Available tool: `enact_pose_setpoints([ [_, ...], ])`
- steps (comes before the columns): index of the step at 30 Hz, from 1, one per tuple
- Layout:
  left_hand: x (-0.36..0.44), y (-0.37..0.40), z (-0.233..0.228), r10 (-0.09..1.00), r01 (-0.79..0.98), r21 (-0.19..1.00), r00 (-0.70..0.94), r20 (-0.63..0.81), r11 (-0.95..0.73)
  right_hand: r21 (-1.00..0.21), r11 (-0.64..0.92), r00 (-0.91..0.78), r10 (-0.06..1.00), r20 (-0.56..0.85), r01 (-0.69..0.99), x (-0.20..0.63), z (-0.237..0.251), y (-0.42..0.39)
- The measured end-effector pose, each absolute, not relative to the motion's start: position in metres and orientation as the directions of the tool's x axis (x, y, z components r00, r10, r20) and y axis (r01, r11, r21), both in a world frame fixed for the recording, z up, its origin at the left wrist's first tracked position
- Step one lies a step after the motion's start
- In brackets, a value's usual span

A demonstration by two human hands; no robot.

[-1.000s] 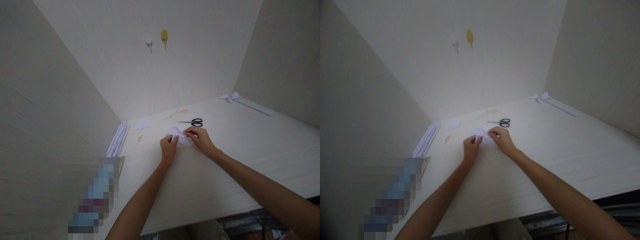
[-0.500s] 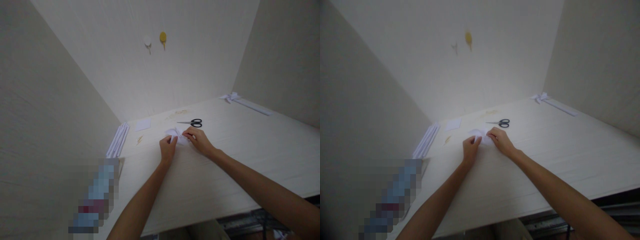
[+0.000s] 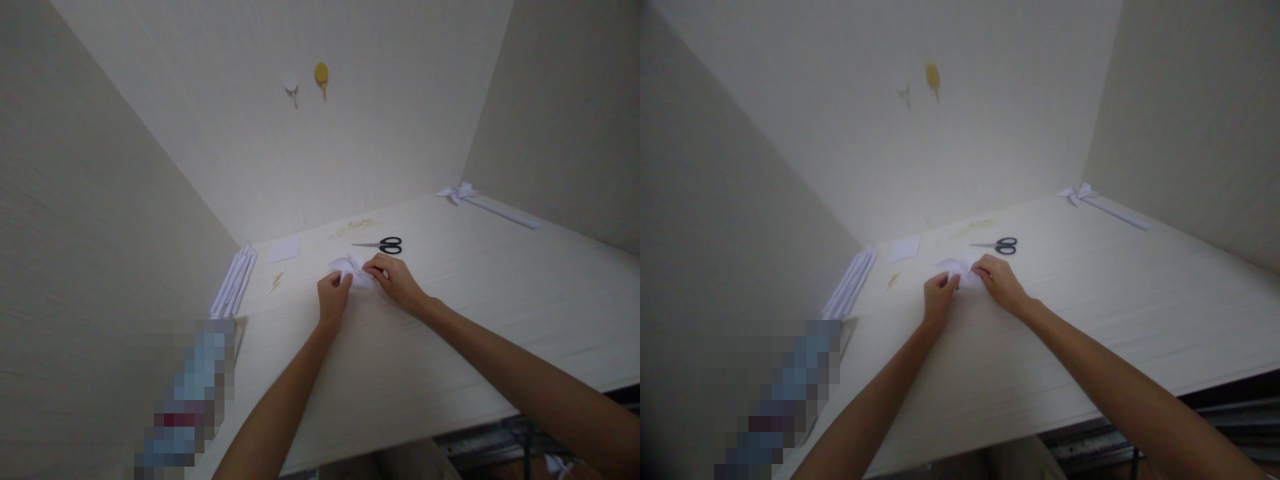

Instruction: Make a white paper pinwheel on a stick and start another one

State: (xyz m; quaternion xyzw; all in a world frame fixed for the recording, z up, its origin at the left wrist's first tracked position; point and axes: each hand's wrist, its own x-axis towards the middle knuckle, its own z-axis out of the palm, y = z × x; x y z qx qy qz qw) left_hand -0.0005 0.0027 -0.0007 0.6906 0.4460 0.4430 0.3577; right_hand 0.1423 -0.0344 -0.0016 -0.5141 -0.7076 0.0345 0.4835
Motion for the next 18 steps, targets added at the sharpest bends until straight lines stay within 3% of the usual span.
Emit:
enact_pose_setpoints([
  [18,0.0004,-0.0009,0.003,0.932,0.3,0.887,0.205,0.299,-0.351,-0.526,0.463,-0.022,0.765,0.644,0.713,0.1395,-0.0032,-0.0357],
])
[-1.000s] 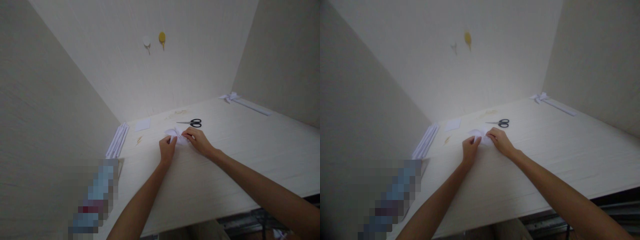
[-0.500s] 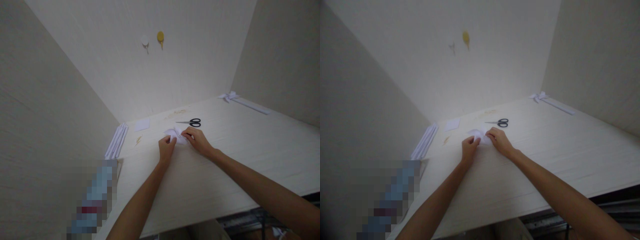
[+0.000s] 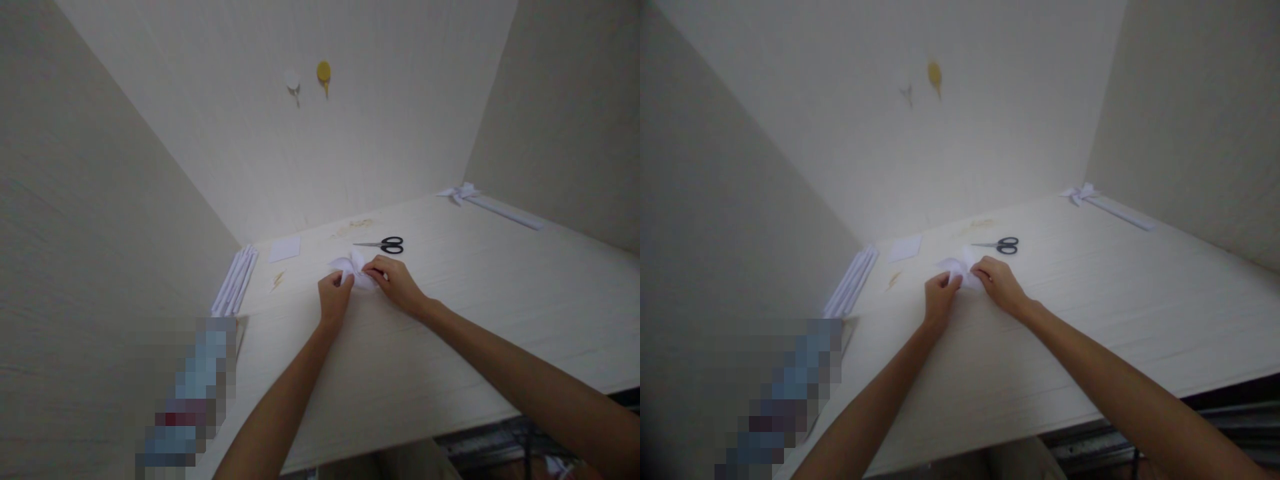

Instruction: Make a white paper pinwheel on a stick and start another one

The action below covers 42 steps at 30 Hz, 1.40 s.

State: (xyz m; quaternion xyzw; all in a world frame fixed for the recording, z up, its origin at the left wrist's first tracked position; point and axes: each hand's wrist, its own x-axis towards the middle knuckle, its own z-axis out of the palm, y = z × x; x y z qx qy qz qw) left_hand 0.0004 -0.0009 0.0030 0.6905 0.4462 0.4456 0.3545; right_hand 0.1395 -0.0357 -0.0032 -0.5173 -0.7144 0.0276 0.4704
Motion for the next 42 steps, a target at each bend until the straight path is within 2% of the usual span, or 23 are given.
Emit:
enact_pose_setpoints([
  [10,0.001,-0.001,0.003,0.933,0.3,0.886,0.174,0.314,-0.354,-0.44,0.396,-0.022,0.763,0.646,0.806,0.131,-0.003,-0.039],
  [16,0.002,-0.001,0.004,0.931,0.285,0.889,0.173,0.321,-0.359,-0.481,0.372,0.044,0.754,0.655,0.794,0.128,-0.003,-0.04],
  [26,0.005,-0.005,0.006,0.945,0.267,0.908,0.145,0.292,-0.322,-0.48,0.369,0.066,0.735,0.675,0.796,0.127,-0.005,-0.038],
  [34,0.004,-0.001,0.0,0.955,0.267,0.917,0.11,0.275,-0.295,-0.544,0.391,0.129,0.713,0.689,0.742,0.13,-0.006,-0.037],
  [42,0.004,-0.002,0.001,0.949,0.288,0.904,0.109,0.297,-0.316,-0.567,0.43,0.09,0.737,0.67,0.702,0.129,-0.006,-0.037],
])
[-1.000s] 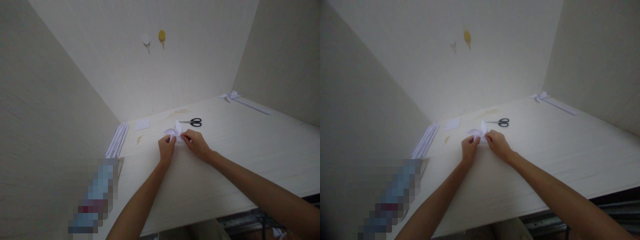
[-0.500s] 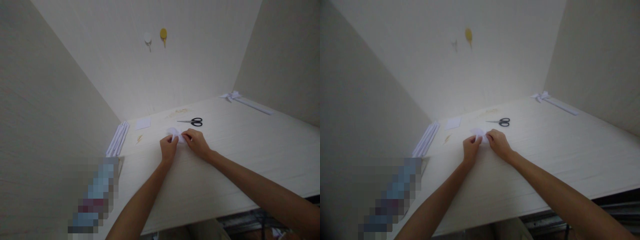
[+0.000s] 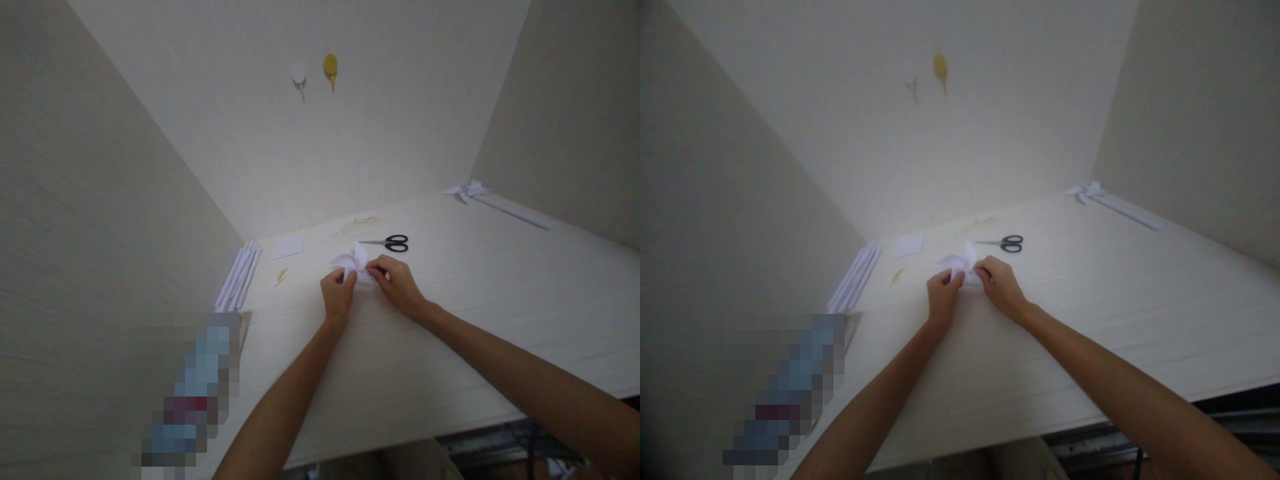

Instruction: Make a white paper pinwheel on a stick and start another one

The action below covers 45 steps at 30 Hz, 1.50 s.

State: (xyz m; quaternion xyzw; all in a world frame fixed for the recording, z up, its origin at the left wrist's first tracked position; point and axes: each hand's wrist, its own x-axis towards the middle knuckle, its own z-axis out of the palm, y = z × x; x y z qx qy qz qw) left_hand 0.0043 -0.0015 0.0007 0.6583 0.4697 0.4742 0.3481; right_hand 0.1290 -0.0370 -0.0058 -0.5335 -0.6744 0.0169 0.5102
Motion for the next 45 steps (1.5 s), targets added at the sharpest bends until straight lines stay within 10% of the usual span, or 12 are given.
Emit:
enact_pose_setpoints([
  [45,0.0071,-0.0074,0.0071,0.948,0.265,0.91,0.113,0.298,-0.318,-0.604,0.345,0.147,0.773,0.616,0.718,0.126,-0.0065,-0.04],
])
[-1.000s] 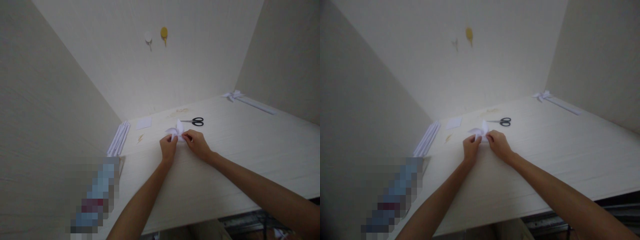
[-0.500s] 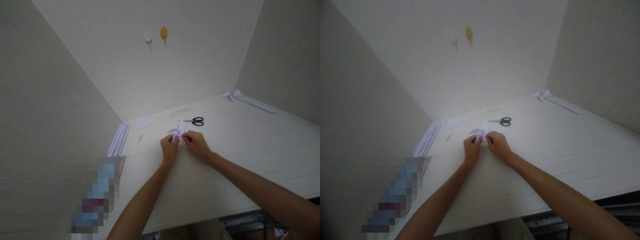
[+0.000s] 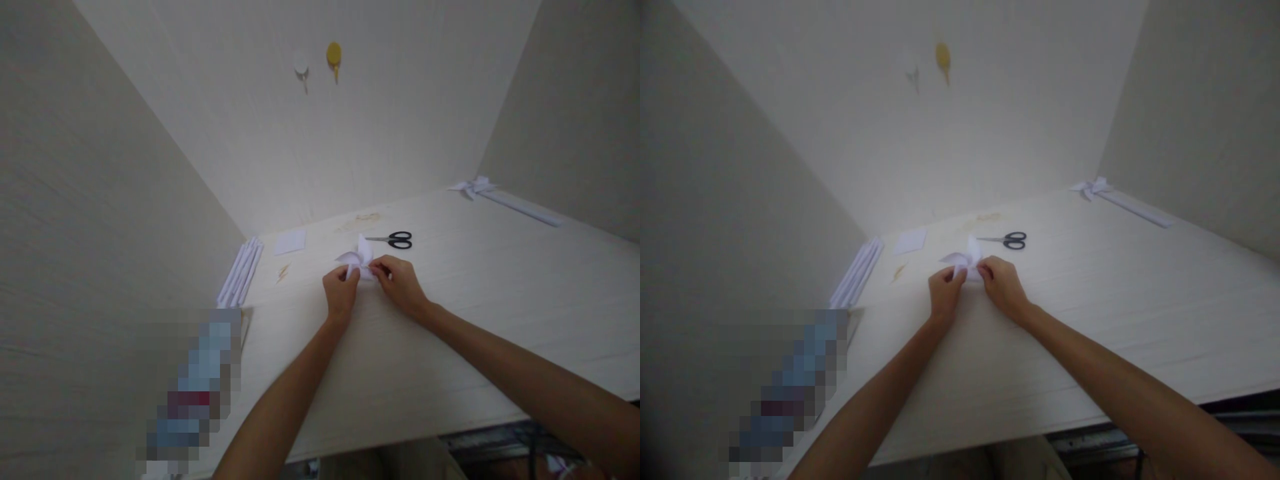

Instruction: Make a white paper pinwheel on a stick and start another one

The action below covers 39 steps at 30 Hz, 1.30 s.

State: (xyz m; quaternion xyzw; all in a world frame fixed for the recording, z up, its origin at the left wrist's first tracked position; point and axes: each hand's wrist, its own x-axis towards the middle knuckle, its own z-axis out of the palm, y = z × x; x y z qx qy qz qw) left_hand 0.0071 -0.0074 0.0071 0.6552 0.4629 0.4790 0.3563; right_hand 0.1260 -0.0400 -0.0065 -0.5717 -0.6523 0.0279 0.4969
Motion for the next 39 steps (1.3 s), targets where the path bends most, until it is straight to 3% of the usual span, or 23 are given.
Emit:
enact_pose_setpoints([
  [39,0.0078,-0.0086,0.0074,0.932,0.274,0.891,0.115,0.343,-0.362,-0.571,0.335,0.113,0.785,0.609,0.75,0.1254,-0.005,-0.041],
])
